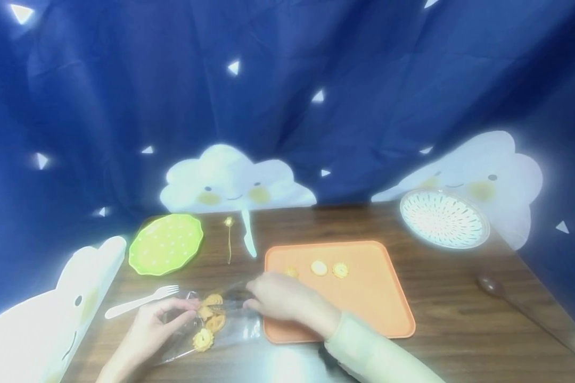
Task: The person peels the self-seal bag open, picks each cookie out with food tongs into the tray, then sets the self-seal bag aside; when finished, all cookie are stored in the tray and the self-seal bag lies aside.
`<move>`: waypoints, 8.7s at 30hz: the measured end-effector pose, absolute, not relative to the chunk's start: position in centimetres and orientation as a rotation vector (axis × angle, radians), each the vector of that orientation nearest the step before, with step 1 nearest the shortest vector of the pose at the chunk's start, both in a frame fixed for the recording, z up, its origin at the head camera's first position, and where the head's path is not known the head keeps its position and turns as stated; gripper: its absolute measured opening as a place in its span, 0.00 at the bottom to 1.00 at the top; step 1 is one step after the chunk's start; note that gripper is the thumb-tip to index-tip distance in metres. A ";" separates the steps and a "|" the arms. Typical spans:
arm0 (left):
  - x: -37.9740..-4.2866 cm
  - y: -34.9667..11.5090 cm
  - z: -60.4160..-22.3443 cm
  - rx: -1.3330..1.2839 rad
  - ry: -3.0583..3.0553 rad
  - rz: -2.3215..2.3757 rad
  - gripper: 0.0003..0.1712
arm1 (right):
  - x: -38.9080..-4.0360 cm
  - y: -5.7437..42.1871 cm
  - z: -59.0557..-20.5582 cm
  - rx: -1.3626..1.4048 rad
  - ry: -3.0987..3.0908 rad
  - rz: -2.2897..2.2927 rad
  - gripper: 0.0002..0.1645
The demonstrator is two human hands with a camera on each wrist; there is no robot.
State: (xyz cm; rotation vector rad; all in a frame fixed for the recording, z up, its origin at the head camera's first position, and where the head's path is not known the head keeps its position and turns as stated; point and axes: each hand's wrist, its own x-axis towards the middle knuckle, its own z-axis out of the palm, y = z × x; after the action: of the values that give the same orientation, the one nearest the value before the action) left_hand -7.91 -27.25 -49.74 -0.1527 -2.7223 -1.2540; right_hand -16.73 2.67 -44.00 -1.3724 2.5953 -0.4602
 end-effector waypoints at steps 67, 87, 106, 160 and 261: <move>-7.8 -27.3 -49.4 -0.169 -2.695 -1.285 0.06 | -13.3 27.4 -45.0 -1.238 3.162 -0.551 0.24; -7.7 -27.1 -49.3 -0.188 -2.691 -1.283 0.05 | -15.1 18.4 -43.4 -1.434 2.959 -0.616 0.20; -7.7 -27.2 -49.3 -0.208 -2.669 -1.312 0.05 | -16.7 6.6 -44.3 -1.607 2.619 -0.520 0.11; -7.9 -27.4 -49.5 -0.204 -2.640 -1.305 0.05 | -15.9 9.8 -43.6 -1.542 2.876 -0.560 0.06; -7.7 -27.1 -49.6 -0.231 -2.630 -1.284 0.06 | -17.1 6.9 -44.3 -1.601 2.734 -0.312 0.05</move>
State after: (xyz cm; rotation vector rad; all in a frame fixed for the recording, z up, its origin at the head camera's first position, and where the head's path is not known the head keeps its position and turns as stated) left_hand -7.71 -27.13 -49.64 -0.2313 -2.6299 -1.2842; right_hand -17.13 6.93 -44.34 -1.6014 2.7337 -0.3122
